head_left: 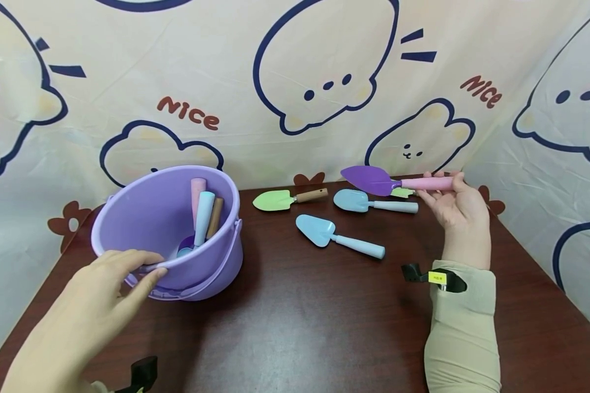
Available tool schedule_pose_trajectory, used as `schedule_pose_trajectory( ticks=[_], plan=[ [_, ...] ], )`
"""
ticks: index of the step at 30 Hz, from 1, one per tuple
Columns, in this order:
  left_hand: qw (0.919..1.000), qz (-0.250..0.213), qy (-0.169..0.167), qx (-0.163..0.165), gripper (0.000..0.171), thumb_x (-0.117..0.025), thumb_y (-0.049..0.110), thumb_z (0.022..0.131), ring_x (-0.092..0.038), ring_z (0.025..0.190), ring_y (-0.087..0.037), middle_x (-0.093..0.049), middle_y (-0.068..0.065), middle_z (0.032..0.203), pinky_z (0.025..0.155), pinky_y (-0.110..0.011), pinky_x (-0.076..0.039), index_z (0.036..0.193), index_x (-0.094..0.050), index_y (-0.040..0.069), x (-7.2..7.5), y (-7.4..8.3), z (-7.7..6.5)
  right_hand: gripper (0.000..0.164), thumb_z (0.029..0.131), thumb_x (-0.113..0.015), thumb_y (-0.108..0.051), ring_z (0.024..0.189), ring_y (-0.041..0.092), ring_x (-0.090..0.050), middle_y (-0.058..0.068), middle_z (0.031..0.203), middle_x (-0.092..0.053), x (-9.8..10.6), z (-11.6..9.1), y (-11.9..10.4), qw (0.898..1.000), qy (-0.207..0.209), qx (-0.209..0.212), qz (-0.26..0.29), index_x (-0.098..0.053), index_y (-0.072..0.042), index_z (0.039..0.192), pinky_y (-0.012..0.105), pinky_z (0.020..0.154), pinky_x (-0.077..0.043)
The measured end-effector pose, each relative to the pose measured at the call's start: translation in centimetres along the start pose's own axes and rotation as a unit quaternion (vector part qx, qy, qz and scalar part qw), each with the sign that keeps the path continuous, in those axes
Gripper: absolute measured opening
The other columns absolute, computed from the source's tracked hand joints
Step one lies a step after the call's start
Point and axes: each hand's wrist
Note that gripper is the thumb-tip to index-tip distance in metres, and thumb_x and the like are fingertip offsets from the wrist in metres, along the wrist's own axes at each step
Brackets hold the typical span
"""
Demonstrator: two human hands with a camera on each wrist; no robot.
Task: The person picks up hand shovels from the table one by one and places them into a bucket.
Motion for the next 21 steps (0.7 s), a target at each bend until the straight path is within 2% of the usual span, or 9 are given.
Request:
schedule_pose_trajectory(
  ticks=[4, 9, 12, 17, 21],
  plan=[
    [1.0, 0.0, 0.006, -0.003, 0.02, -0.073, 0.023, 0.09, -0.063, 0.079, -0.023, -0.07, -0.012, 0.098, 0.066, -0.042, -0.051, 0.105, -0.073, 0.01, -0.1, 0.0, -0.1, 0.031, 0.099, -0.054, -0.021, 0.134, 0.026, -0.045, 0.007, 0.125, -0.051, -0.6, -0.4, 0.9, 1.0, -0.006, 0.012, -0.008, -0.045, -0.028, 0.128, 0.045, 0.122, -0.021],
    [0.9999, -0.006, -0.006, 0.005, 0.021, -0.073, 0.024, 0.091, -0.062, 0.082, -0.025, -0.07, -0.013, 0.099, 0.069, -0.047, -0.053, 0.107, -0.072, 0.009, 0.0, 0.0, -0.1, 0.025, 0.1, -0.052, -0.019, 0.129, 0.023, -0.043, 0.008, 0.116, -0.049, -1.3, -0.9, 2.5, 0.999, -0.025, 0.021, -0.014, -0.047, -0.024, 0.124, 0.043, 0.122, -0.024],
    [0.9999, -0.004, 0.009, -0.006, 0.02, -0.075, 0.022, 0.089, -0.063, 0.081, -0.024, -0.07, -0.013, 0.099, 0.067, -0.043, -0.053, 0.105, -0.073, 0.01, -0.1, -0.1, -0.1, 0.024, 0.1, -0.051, -0.019, 0.125, 0.023, -0.043, 0.009, 0.113, -0.048, -1.6, -1.1, 3.5, 0.998, -0.044, 0.022, -0.035, -0.047, -0.021, 0.124, 0.042, 0.119, -0.028],
    [0.9991, 0.005, 0.034, -0.024, 0.019, -0.076, 0.02, 0.087, -0.063, 0.08, -0.022, -0.071, -0.012, 0.098, 0.064, -0.037, -0.051, 0.103, -0.073, 0.011, -0.2, -0.1, 0.0, 0.02, 0.101, -0.049, -0.02, 0.114, 0.025, -0.047, 0.009, 0.11, -0.047, -2.0, -1.5, 4.9, 0.993, -0.083, 0.018, -0.08, -0.048, -0.016, 0.121, 0.041, 0.108, -0.041],
    [0.9999, -0.003, 0.014, -0.009, 0.02, -0.076, 0.021, 0.088, -0.063, 0.083, -0.024, -0.071, -0.013, 0.101, 0.066, -0.041, -0.052, 0.105, -0.073, 0.01, -0.1, -0.1, 0.0, 0.02, 0.101, -0.05, -0.02, 0.104, 0.027, -0.051, 0.011, 0.104, -0.05, -2.3, -1.6, 6.0, 0.991, -0.107, 0.016, -0.084, -0.05, -0.014, 0.12, 0.041, 0.098, -0.048]
  ],
)
Point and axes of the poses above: each hand's wrist, its own z-axis towards the middle knuckle, its own x-axis out of the back of the hand, y = z × x
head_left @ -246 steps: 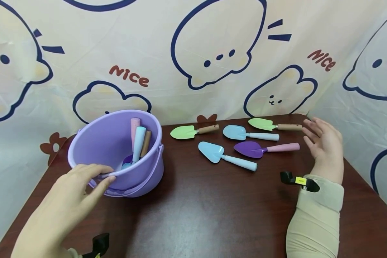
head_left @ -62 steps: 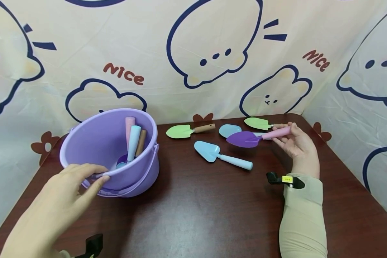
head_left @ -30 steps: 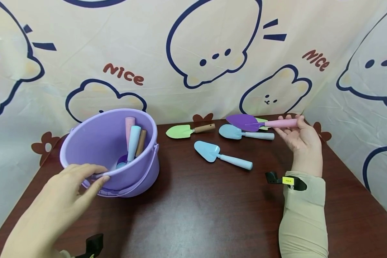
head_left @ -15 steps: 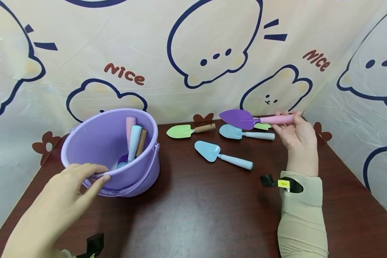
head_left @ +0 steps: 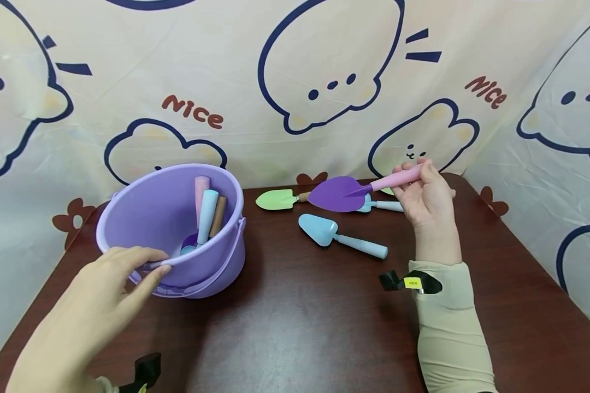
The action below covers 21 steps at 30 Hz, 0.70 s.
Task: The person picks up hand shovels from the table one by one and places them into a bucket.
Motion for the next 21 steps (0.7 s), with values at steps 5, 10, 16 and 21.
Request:
schedule_pose_trajectory(
  ticks=[5, 10, 16, 21],
  plan=[
    [0.9999, -0.002, -0.012, 0.01, 0.021, -0.075, 0.023, 0.089, -0.063, 0.083, -0.024, -0.071, -0.014, 0.101, 0.067, -0.042, -0.052, 0.106, -0.073, 0.01, 0.1, 0.0, 0.0, 0.017, 0.102, -0.05, -0.021, 0.096, 0.025, -0.052, 0.011, 0.102, -0.053, -0.5, 0.3, 1.1, 1.0, -0.01, 0.003, 0.0, -0.051, -0.014, 0.118, 0.039, 0.089, -0.05],
    [0.9999, -0.003, -0.009, 0.004, 0.021, -0.075, 0.022, 0.089, -0.063, 0.083, -0.024, -0.071, -0.013, 0.101, 0.067, -0.042, -0.053, 0.106, -0.073, 0.01, 0.1, 0.1, 0.0, 0.015, 0.104, -0.045, -0.023, 0.089, 0.023, -0.051, 0.01, 0.097, -0.05, -0.7, 0.7, 2.3, 1.0, -0.022, 0.002, -0.016, -0.048, -0.014, 0.116, 0.038, 0.083, -0.049],
    [1.0, 0.002, 0.003, -0.007, 0.021, -0.076, 0.021, 0.088, -0.063, 0.082, -0.023, -0.071, -0.012, 0.1, 0.066, -0.039, -0.051, 0.106, -0.073, 0.01, 0.1, 0.1, 0.0, 0.013, 0.104, -0.044, -0.024, 0.074, 0.019, -0.048, 0.008, 0.082, -0.047, -1.2, 1.0, 3.8, 0.998, -0.043, 0.008, -0.038, -0.048, -0.012, 0.104, 0.034, 0.08, -0.043],
    [1.0, 0.002, 0.003, -0.006, 0.021, -0.076, 0.021, 0.088, -0.063, 0.081, -0.023, -0.071, -0.012, 0.098, 0.064, -0.036, -0.051, 0.105, -0.073, 0.01, 0.1, 0.0, 0.0, 0.012, 0.103, -0.047, -0.025, 0.068, 0.016, -0.048, 0.004, 0.076, -0.048, -2.2, 0.9, 5.4, 0.998, -0.033, 0.015, -0.058, -0.045, -0.014, 0.1, 0.03, 0.077, -0.039]
  ],
)
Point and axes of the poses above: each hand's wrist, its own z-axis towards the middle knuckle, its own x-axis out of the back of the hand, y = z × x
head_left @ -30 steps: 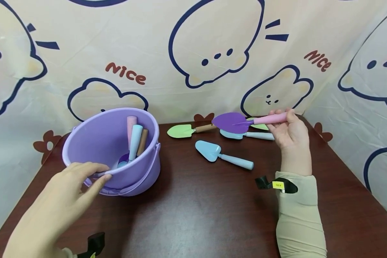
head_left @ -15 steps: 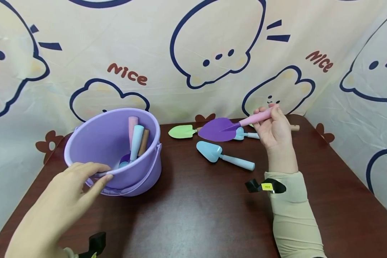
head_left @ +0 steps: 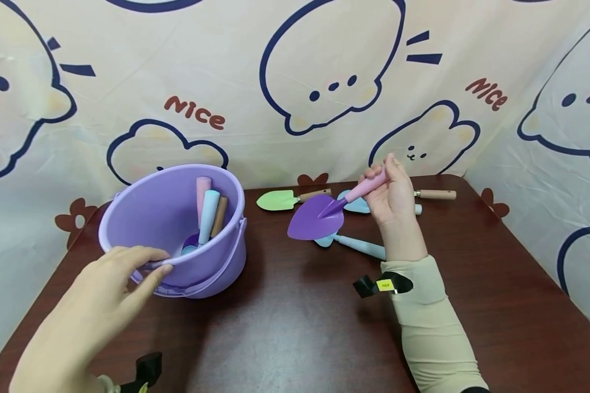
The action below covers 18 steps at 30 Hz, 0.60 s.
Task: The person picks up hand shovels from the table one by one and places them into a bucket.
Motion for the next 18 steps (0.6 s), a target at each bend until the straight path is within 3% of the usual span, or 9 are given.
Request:
schedule_pose_trajectory(
  ticks=[6, 12, 18],
  plan=[
    [0.9996, -0.011, -0.02, 0.019, 0.023, -0.075, 0.02, 0.088, -0.063, 0.08, -0.024, -0.07, -0.016, 0.1, 0.065, -0.04, -0.054, 0.107, -0.072, 0.008, 0.3, 0.2, 0.0, 0.019, 0.103, -0.049, -0.027, 0.066, 0.015, -0.047, 0.003, 0.072, -0.047, -2.0, -0.2, 1.3, 1.0, 0.001, -0.006, -0.026, -0.044, -0.013, 0.091, 0.03, 0.076, -0.037],
    [0.9995, -0.019, -0.02, 0.015, 0.022, -0.075, 0.018, 0.089, -0.063, 0.085, -0.027, -0.07, -0.015, 0.1, 0.07, -0.047, -0.054, 0.107, -0.072, 0.007, 0.5, 0.3, 0.0, 0.017, 0.103, -0.048, -0.028, 0.068, 0.015, -0.047, 0.002, 0.074, -0.047, -3.7, -0.7, 2.0, 0.999, -0.013, -0.011, -0.044, -0.048, -0.012, 0.097, 0.031, 0.079, -0.037],
    [0.9992, -0.024, -0.024, 0.02, 0.021, -0.074, 0.018, 0.089, -0.062, 0.087, -0.026, -0.07, -0.014, 0.102, 0.071, -0.046, -0.054, 0.107, -0.072, 0.009, 0.6, 0.3, 0.0, 0.018, 0.103, -0.048, -0.028, 0.068, 0.015, -0.048, 0.002, 0.075, -0.048, -5.5, -1.2, 2.6, 0.997, -0.038, -0.02, -0.056, -0.048, -0.013, 0.095, 0.03, 0.079, -0.037]
  ],
)
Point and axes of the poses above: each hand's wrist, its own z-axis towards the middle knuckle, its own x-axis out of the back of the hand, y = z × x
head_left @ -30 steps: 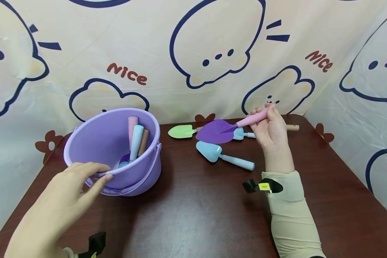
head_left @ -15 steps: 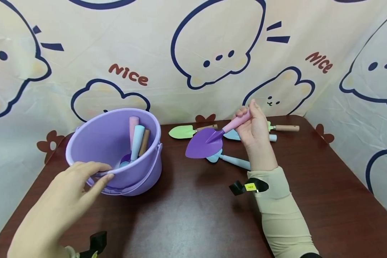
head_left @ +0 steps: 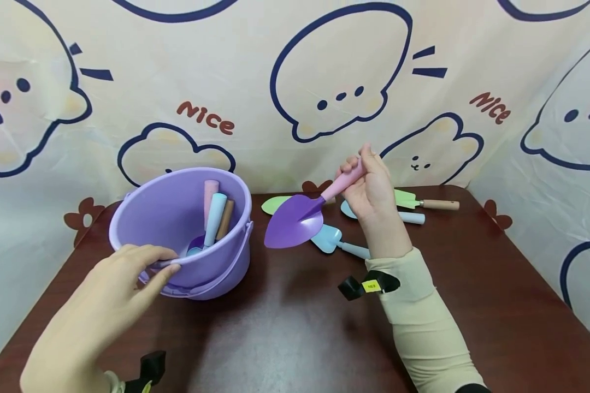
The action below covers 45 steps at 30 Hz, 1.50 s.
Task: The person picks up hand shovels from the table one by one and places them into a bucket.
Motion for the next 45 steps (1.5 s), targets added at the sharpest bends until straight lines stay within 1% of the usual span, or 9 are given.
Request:
schedule_pose_trajectory(
  ticks=[5, 12, 19, 21, 27, 33, 36, 41, 45],
  plan=[
    [1.0, -0.002, 0.0, -0.002, 0.021, -0.074, 0.019, 0.089, -0.062, 0.087, -0.027, -0.069, -0.014, 0.102, 0.072, -0.047, -0.054, 0.107, -0.072, 0.008, 0.0, 0.0, 0.1, 0.02, 0.104, -0.045, -0.028, 0.065, 0.014, -0.047, 0.001, 0.073, -0.046, -1.8, 0.0, 0.2, 1.0, -0.02, 0.004, -0.004, -0.047, -0.012, 0.093, 0.03, 0.077, -0.038],
    [1.0, -0.004, -0.004, 0.008, 0.022, -0.075, 0.017, 0.089, -0.063, 0.086, -0.028, -0.069, -0.016, 0.102, 0.071, -0.048, -0.054, 0.107, -0.072, 0.006, 0.1, 0.1, -0.1, 0.021, 0.105, -0.046, -0.026, 0.062, 0.015, -0.046, 0.003, 0.072, -0.044, -5.3, 0.3, 0.9, 0.999, -0.038, 0.004, -0.01, -0.046, -0.012, 0.089, 0.03, 0.076, -0.038],
    [0.9999, 0.008, 0.009, -0.003, 0.02, -0.075, 0.016, 0.088, -0.063, 0.085, -0.025, -0.07, -0.013, 0.1, 0.069, -0.043, -0.053, 0.105, -0.073, 0.007, -0.1, 0.0, -0.2, 0.022, 0.105, -0.048, -0.025, 0.061, 0.015, -0.046, 0.003, 0.069, -0.045, -8.6, 0.8, 2.1, 0.998, -0.055, 0.0, -0.036, -0.046, -0.012, 0.087, 0.03, 0.074, -0.038],
    [0.9999, 0.008, 0.009, -0.005, 0.02, -0.075, 0.017, 0.088, -0.063, 0.085, -0.025, -0.07, -0.013, 0.1, 0.069, -0.042, -0.053, 0.105, -0.073, 0.007, -0.1, 0.0, -0.2, 0.022, 0.105, -0.048, -0.024, 0.061, 0.015, -0.045, 0.002, 0.069, -0.045, -9.3, 1.0, 2.5, 0.997, -0.062, 0.0, -0.043, -0.047, -0.012, 0.087, 0.029, 0.072, -0.039],
    [1.0, 0.004, 0.006, -0.003, 0.022, -0.075, 0.017, 0.088, -0.064, 0.086, -0.027, -0.07, -0.016, 0.102, 0.07, -0.046, -0.053, 0.107, -0.072, 0.006, -0.1, 0.1, 0.0, 0.021, 0.105, -0.049, -0.022, 0.063, 0.015, -0.042, 0.002, 0.069, -0.045, -11.4, 1.7, 3.5, 0.997, -0.062, -0.004, -0.056, -0.047, -0.012, 0.086, 0.028, 0.071, -0.038],
    [1.0, 0.004, 0.001, 0.004, 0.022, -0.075, 0.017, 0.088, -0.063, 0.084, -0.025, -0.07, -0.015, 0.101, 0.068, -0.042, -0.053, 0.107, -0.072, 0.006, -0.2, 0.1, 0.0, 0.021, 0.104, -0.051, -0.021, 0.061, 0.015, -0.042, 0.002, 0.067, -0.045, -13.3, 2.3, 4.6, 0.994, -0.064, -0.012, -0.085, -0.047, -0.012, 0.085, 0.027, 0.068, -0.039],
    [1.0, 0.006, 0.007, -0.002, 0.021, -0.076, 0.016, 0.088, -0.063, 0.083, -0.024, -0.07, -0.013, 0.099, 0.067, -0.039, -0.053, 0.106, -0.073, 0.007, -0.3, 0.1, 0.0, 0.022, 0.104, -0.052, -0.02, 0.06, 0.015, -0.041, 0.002, 0.066, -0.045, -14.0, 2.5, 5.1, 0.993, -0.064, -0.014, -0.098, -0.047, -0.011, 0.084, 0.027, 0.065, -0.038],
    [0.9998, 0.013, 0.012, -0.01, 0.02, -0.076, 0.017, 0.088, -0.063, 0.084, -0.024, -0.071, -0.012, 0.099, 0.067, -0.039, -0.052, 0.105, -0.073, 0.008, -0.2, 0.1, 0.0, 0.018, 0.103, -0.052, -0.019, 0.059, 0.015, -0.042, 0.003, 0.065, -0.045, -15.1, 3.0, 5.8, 0.993, -0.055, -0.024, -0.106, -0.049, -0.01, 0.088, 0.026, 0.064, -0.038],
    [0.9999, 0.009, 0.008, -0.007, 0.019, -0.075, 0.018, 0.089, -0.063, 0.083, -0.025, -0.07, -0.014, 0.099, 0.068, -0.043, -0.053, 0.105, -0.072, 0.007, -0.2, 0.1, 0.0, 0.01, 0.103, -0.053, -0.017, 0.058, 0.015, -0.042, 0.004, 0.066, -0.045, -16.0, 3.5, 6.7, 0.992, -0.042, -0.043, -0.114, -0.055, -0.008, 0.102, 0.025, 0.062, -0.038]
  ],
)
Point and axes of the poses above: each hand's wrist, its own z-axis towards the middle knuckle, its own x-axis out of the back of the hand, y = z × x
